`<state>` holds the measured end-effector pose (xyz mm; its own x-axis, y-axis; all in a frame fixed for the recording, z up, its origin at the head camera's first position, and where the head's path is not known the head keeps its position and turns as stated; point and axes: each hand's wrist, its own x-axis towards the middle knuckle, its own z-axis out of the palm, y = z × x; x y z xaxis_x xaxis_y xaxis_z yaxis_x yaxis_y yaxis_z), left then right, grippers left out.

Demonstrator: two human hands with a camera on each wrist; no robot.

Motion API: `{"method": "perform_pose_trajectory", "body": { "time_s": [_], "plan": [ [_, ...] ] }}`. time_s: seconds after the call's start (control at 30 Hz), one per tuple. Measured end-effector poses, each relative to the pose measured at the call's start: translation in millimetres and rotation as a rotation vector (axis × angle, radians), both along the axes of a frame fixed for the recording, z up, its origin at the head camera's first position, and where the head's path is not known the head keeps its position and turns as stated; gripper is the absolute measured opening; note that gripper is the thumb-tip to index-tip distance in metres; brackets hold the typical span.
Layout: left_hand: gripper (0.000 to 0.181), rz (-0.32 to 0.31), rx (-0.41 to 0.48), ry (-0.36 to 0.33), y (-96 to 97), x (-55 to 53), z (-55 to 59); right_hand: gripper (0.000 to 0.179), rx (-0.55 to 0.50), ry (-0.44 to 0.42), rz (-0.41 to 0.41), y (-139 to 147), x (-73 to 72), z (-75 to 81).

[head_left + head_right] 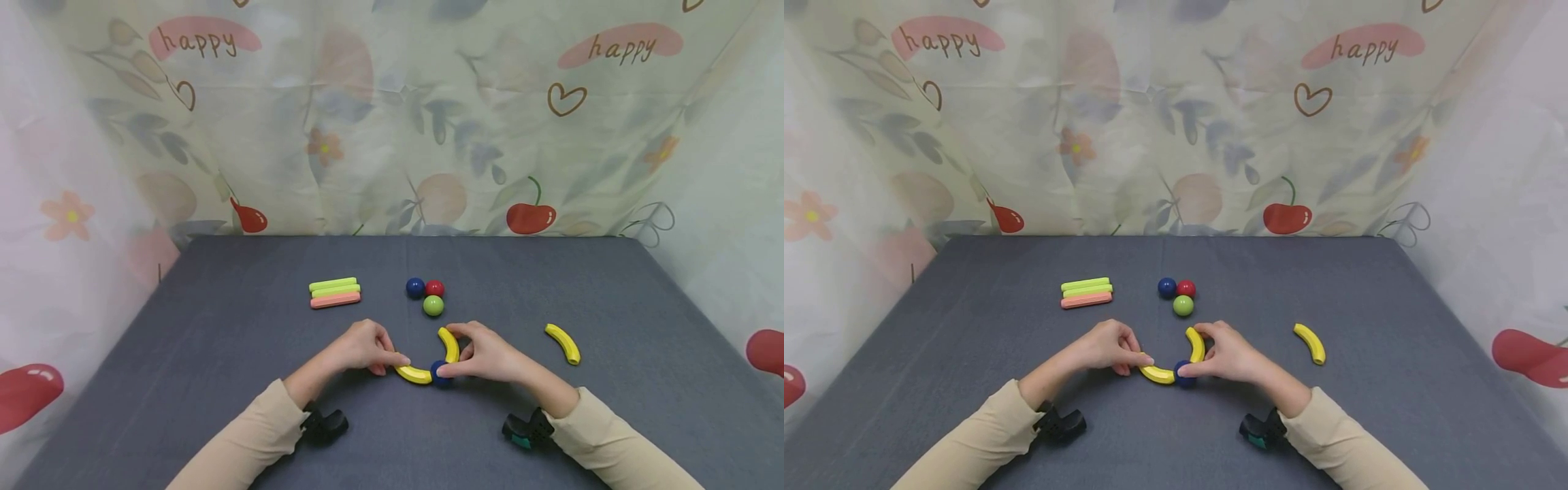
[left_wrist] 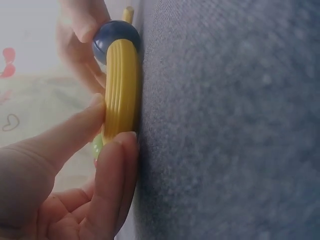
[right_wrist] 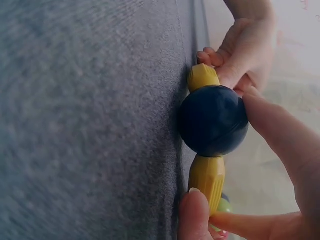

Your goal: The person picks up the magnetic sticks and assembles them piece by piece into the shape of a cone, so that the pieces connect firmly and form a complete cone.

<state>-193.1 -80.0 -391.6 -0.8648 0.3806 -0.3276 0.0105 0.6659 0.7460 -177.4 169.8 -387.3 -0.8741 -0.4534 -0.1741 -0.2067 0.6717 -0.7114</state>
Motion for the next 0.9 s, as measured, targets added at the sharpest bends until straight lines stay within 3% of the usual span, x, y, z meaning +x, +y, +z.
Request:
{"method": "perform_pose_trajectory", "body": {
  "time_s": [0.47,0.6,0.9],
  "plan": [
    [0.017,-0.118,0.134,-0.102,-2.6,-1.3,-2.1,0.066,-0.052,-0.026,0.029,8,-4.3,6.1],
    [0.015,-0.162,0.143,-0.121,0.5,2.5,-2.1,0.060,-0.050,-0.041,0.051,10,-4.9,6.5],
    [0.014,-0.222,0.117,-0.112,10.0,11.4,0.0,0.057,0.005,0.025,0.073,8,-4.0,6.7]
  ]
}}
